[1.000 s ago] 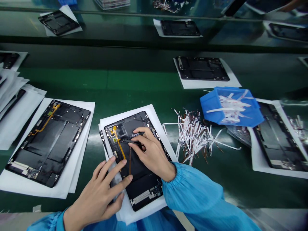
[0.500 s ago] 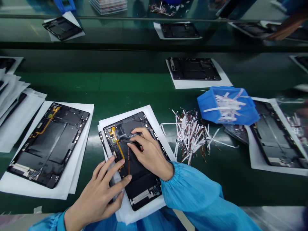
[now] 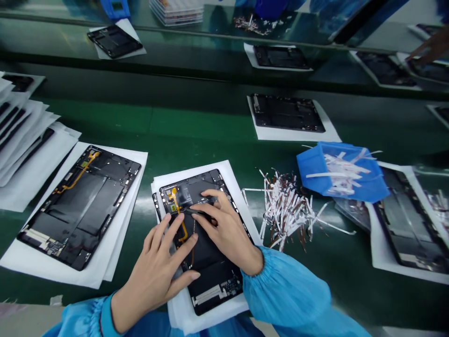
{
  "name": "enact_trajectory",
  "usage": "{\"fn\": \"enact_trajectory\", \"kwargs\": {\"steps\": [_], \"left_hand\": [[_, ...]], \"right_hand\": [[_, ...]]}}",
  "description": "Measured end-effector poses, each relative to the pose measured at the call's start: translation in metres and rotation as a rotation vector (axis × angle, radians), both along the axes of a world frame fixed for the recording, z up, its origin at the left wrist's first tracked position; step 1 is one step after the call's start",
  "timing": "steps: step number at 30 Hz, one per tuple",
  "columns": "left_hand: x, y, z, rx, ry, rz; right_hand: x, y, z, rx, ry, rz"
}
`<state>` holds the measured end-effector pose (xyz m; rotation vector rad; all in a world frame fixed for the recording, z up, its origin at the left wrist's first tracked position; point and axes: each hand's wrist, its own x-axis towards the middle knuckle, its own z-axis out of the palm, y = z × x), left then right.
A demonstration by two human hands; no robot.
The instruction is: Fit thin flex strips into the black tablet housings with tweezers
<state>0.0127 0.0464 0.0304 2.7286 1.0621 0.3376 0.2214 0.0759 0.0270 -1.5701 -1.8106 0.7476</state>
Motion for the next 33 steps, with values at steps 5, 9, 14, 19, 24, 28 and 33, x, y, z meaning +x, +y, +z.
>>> {"fn": "enact_trajectory", "kwargs": {"steps": [5,9,14,19,24,28,33], "left_hand": [[0.000,0.002,0.000,-0.015,-0.023,0.005],[0.000,0.004,0.001,0.008,-0.040,0.013],[0.002,0.006,0.001,0.020,-0.046,0.010],[0.001,0.005,0.000,0.015,-0.050,0.026],[0.001,0.005,-0.002,0.001,-0.057,0.029],[0.000,0.005,-0.003,-0.006,-0.062,0.026],[0.000,0.005,-0.003,-0.005,-0.056,0.031]], "right_hand": [[0.004,0.017,0.004,-0.058,0.150,0.009],[0.007,0.022,0.003,-0.062,0.215,-0.032],[0.008,0.019,0.004,-0.029,0.294,-0.019],[0.004,0.021,-0.006,0.021,0.177,-0.062],[0.001,0.023,-0.011,0.023,0.118,-0.098],[0.000,0.023,-0.010,0.025,0.105,-0.090],[0.001,0.024,-0.009,0.023,0.085,-0.066]]}}
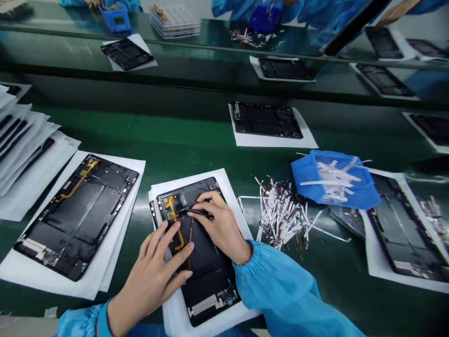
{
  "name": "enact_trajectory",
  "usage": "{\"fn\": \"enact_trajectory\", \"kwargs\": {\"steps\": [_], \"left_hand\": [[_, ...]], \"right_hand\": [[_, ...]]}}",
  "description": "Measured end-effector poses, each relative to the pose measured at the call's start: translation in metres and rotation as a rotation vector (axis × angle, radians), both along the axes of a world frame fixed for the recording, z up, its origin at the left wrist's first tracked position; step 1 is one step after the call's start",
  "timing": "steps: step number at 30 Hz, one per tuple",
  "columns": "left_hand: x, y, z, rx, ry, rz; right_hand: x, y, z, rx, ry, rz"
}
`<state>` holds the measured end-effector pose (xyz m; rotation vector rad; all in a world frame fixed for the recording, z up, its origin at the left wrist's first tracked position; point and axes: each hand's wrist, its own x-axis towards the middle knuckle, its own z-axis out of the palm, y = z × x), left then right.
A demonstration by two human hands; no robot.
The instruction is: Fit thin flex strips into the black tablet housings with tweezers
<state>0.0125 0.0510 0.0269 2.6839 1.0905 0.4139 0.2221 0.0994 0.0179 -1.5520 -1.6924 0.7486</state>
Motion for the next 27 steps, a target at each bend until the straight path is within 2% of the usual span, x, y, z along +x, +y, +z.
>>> {"fn": "enact_trajectory", "kwargs": {"steps": [11,16,27], "left_hand": [[-0.001,0.000,-0.002,0.007,0.042,0.006],[0.005,0.008,-0.004,0.011,0.116,0.028],[0.016,0.018,-0.002,0.022,0.105,0.092]], "right_hand": [[0.001,-0.001,0.000,0.017,-0.068,0.051],[0.001,-0.002,0.000,0.022,-0.066,0.064],[0.002,-0.001,0.000,0.014,-0.048,0.057]]}}
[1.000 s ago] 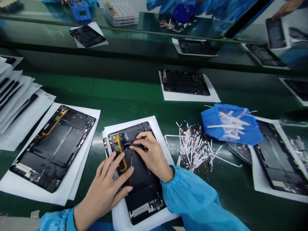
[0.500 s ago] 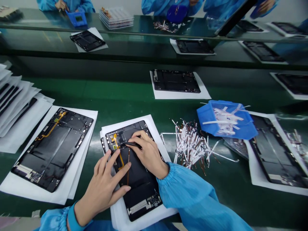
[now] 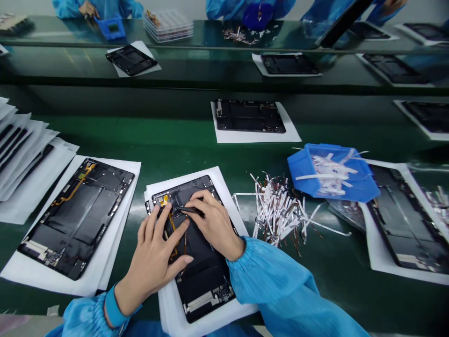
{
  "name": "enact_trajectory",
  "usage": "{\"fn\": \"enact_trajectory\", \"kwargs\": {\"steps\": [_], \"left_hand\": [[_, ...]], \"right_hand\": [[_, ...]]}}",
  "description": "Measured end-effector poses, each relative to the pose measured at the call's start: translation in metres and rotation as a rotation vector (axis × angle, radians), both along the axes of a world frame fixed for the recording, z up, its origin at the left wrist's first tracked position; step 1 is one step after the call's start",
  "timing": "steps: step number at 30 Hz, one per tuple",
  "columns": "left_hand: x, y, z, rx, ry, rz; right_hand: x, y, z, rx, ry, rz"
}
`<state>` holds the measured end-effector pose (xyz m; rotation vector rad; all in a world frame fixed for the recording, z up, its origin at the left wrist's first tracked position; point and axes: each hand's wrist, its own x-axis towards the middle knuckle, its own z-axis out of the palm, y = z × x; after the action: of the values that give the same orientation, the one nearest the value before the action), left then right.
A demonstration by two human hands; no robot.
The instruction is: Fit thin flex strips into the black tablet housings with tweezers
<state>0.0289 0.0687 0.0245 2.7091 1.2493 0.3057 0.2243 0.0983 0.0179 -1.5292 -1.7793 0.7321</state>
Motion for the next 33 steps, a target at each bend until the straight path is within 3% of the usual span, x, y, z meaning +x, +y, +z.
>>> {"fn": "enact_trajectory", "kwargs": {"steps": [8,18,24,29,33], "left_hand": [[0.005,0.000,0.001,0.005,0.004,0.043],[0.014,-0.001,0.006,-0.002,-0.023,0.150],[0.002,0.003,0.008,-0.068,-0.264,0.245],[-0.006,-0.018,0.013,-0.136,-0.405,0.343],[-0.001,-0.046,0.020,-0.300,-0.552,0.355]], "right_hand": [[0.000,0.000,-0.001,0.027,0.136,-0.051],[0.000,0.002,0.007,0.049,0.135,-0.075],[0.022,0.004,0.020,-0.021,-0.019,0.044],[0.025,0.009,0.016,-0.056,-0.117,0.148],[0.021,0.013,0.021,-0.007,-0.098,0.161]]}}
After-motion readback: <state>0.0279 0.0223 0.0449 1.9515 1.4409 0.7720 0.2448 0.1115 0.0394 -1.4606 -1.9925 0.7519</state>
